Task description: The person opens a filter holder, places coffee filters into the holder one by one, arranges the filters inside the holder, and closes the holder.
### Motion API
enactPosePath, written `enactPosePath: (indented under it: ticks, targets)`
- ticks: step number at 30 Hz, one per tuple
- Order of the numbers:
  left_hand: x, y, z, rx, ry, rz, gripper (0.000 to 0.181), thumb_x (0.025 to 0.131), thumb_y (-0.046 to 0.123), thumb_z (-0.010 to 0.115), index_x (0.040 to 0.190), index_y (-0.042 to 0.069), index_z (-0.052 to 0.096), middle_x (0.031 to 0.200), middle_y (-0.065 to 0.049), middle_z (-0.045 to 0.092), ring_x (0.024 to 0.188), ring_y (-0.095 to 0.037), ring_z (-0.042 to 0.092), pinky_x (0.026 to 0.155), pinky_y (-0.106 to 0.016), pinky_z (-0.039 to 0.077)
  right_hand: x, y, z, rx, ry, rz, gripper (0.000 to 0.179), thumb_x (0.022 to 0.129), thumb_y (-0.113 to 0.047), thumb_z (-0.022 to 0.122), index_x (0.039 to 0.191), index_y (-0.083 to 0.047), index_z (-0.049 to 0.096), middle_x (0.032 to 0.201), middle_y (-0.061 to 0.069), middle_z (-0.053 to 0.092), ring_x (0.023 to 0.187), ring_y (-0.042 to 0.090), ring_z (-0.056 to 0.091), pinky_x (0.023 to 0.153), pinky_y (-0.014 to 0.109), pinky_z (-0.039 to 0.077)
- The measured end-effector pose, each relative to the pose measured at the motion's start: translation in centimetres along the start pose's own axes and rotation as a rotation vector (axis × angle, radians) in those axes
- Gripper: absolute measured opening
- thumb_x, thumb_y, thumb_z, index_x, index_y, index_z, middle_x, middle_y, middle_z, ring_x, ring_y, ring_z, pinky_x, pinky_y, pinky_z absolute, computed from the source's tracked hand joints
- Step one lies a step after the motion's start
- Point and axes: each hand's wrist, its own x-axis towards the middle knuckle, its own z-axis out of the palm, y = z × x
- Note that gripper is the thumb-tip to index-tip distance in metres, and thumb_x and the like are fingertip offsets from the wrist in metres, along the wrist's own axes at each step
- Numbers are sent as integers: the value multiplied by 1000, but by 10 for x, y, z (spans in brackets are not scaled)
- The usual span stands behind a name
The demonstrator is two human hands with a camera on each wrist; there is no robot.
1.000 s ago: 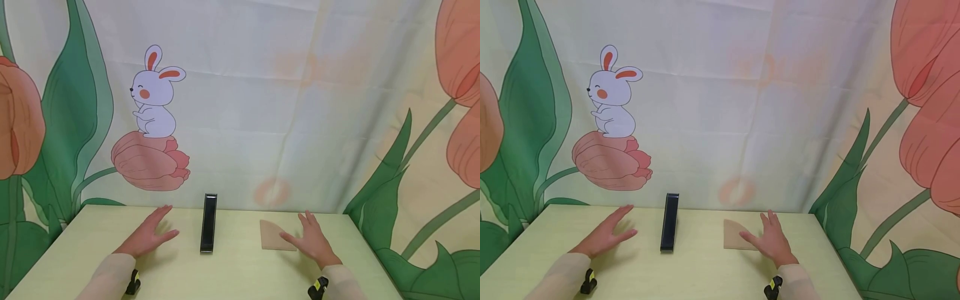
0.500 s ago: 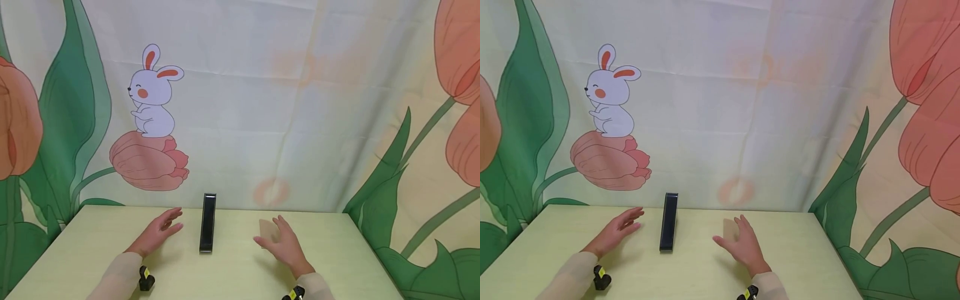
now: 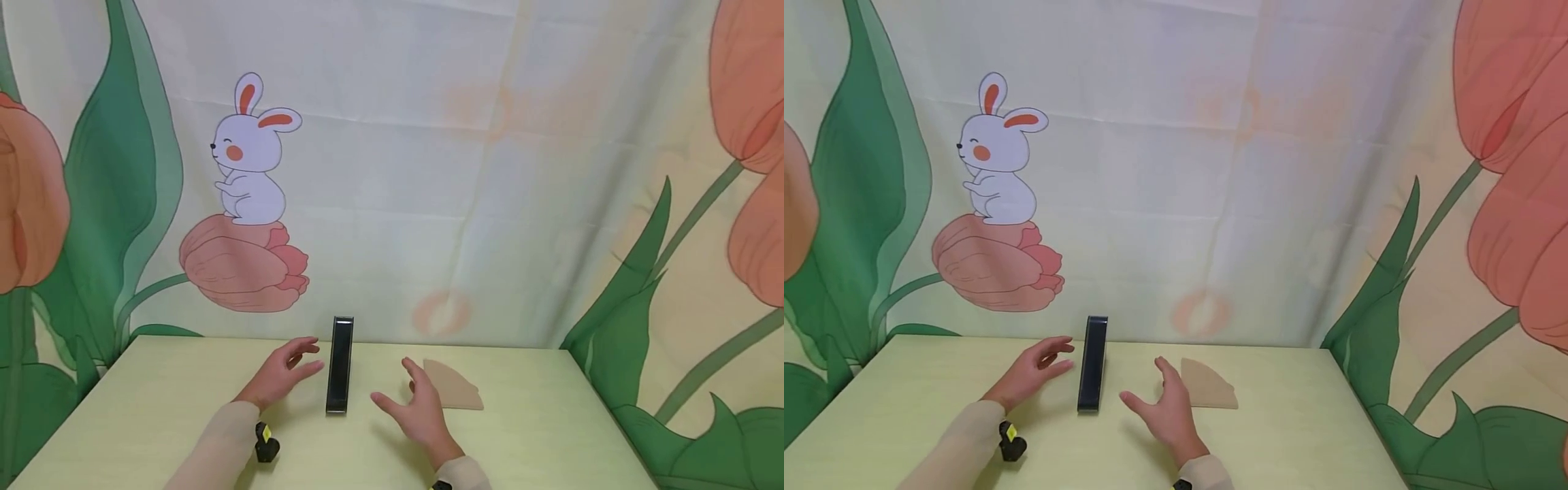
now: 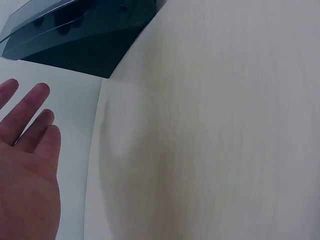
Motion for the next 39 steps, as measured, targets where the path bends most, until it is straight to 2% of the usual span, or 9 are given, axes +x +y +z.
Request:
enactPosePath:
  ticks: [5,9,16,22,26,34,39]
  targets:
    - [9,1,6,-10,15,-8,67,95,44,73,150,18,46,150,-12,54,148,-31,42,126,-49,25,1,-2,17,22,11,-19,90,83,-41,86,152,-5,42,158,18,44,141,48,46,116,56,40]
    - [16,2,8,-28,27,-7,72,93,48,74,151,18,46,155,-11,51,149,-30,41,126,-49,27,3,-3,31,43,13,-25,87,83,-39,86,151,-4,44,157,18,46,143,43,46,116,54,41]
    - [32,3,14,-78,12,-3,82,91,45,76,156,11,39,161,-15,42,152,-36,34,126,-50,26,7,-10,55,97,39,-10,81,83,-32,87,148,-3,48,154,18,50,142,39,48,115,52,43]
    - [41,1,17,-123,-21,-32,83,89,38,81,157,14,37,164,-11,39,155,-36,30,127,-49,25,10,-18,75,136,94,-20,77,82,-26,88,144,2,51,149,21,54,139,38,51,112,51,46]
    - [49,2,20,-137,-39,-43,87,88,38,81,158,15,35,165,-11,37,155,-35,28,127,-48,24,11,-20,86,138,111,8,77,82,-24,88,144,2,51,147,21,56,137,39,54,111,50,48]
    - [61,6,24,-158,-39,-68,80,89,33,81,155,13,41,161,-15,43,153,-39,34,125,-56,28,16,-23,101,151,165,51,78,80,-19,88,143,5,50,144,27,56,135,41,55,110,50,49]
    - [65,12,25,-166,-42,-74,72,90,30,80,151,16,46,151,-14,54,142,-36,47,118,-57,38,23,-24,107,132,165,55,77,79,-21,88,142,5,51,141,23,59,132,37,58,108,49,51]
